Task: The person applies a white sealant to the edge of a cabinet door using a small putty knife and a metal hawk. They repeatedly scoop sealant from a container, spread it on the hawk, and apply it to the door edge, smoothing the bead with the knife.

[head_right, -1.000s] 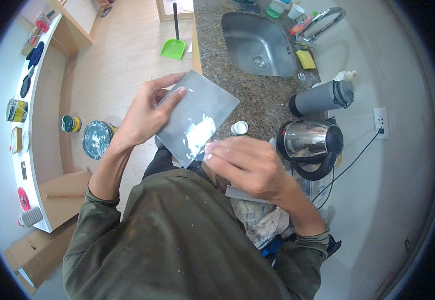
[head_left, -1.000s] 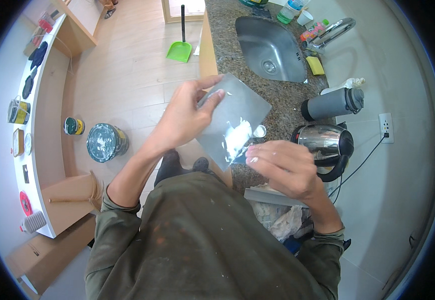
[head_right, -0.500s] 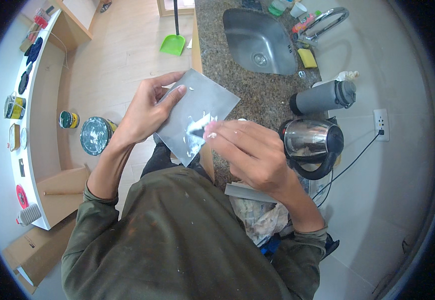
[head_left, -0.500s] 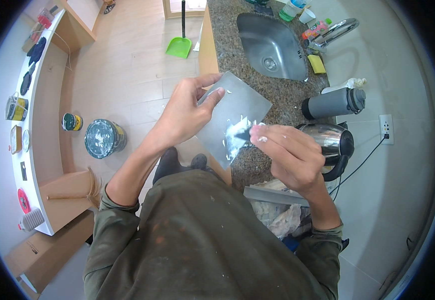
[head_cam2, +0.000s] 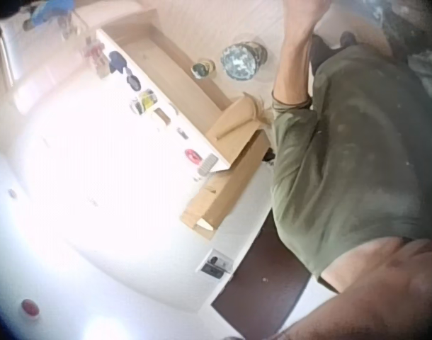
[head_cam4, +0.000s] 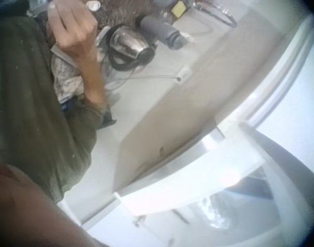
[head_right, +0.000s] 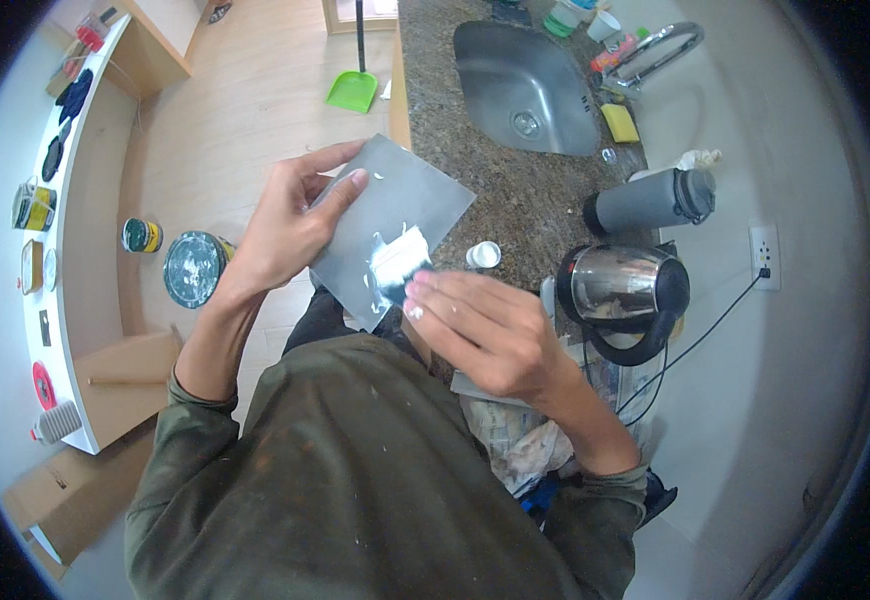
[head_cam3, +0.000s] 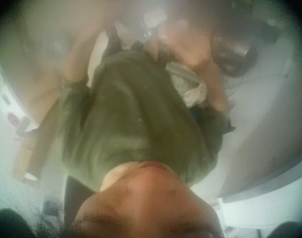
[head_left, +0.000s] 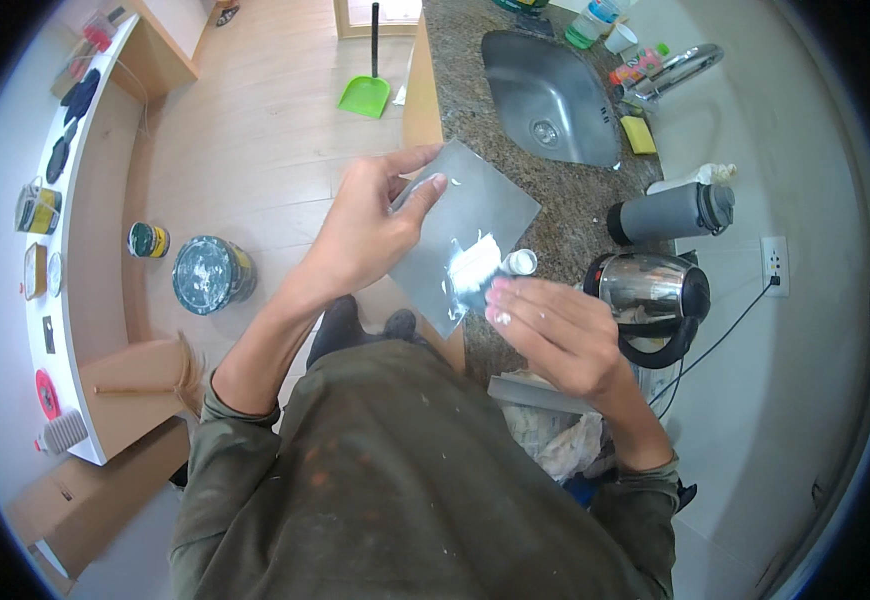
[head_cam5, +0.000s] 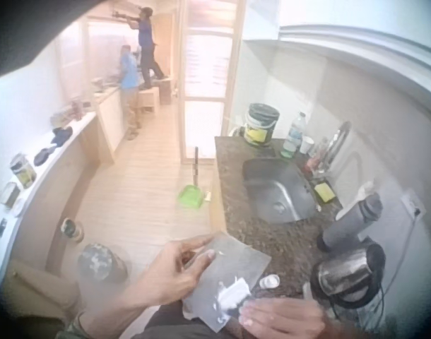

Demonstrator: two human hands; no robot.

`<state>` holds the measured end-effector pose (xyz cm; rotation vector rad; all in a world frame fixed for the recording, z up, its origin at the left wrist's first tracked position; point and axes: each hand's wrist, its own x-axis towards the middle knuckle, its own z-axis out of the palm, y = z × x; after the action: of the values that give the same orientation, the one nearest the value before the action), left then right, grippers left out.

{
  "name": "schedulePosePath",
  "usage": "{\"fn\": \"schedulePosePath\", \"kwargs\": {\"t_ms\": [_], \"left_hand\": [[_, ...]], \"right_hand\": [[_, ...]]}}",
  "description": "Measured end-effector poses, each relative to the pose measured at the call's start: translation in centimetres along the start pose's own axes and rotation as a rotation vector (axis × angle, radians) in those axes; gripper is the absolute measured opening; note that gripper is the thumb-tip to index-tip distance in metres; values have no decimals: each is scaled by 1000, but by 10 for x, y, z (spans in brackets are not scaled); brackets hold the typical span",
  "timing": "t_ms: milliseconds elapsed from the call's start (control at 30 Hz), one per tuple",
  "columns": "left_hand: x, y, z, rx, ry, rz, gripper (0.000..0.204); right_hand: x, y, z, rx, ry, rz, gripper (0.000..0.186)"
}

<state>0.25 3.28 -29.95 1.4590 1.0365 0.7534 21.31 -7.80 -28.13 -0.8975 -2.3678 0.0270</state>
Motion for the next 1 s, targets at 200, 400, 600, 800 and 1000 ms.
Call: {"fn": "schedulePosePath", "kwargs": {"t_ms": [200,400,600,800,1000], "left_hand": [[-3,-5,6,63,7,111,41],[-1,-6,3,23,-14,-6,41],[0,-15,10,-553,-140,-242,42],[0,-35,4,-652,-115,-248,41],[-14,-5,-3,-287,-52,-95,44]], "right_hand": [[14,12,-4,-40,65,-26,23],[0,3,-15,142,-10,103,24],[-1,0,4,-89,71,6,24],[-20,-17,-2,-2,112,48,20],[2,-9,-29,-25,138,16,23]]}}
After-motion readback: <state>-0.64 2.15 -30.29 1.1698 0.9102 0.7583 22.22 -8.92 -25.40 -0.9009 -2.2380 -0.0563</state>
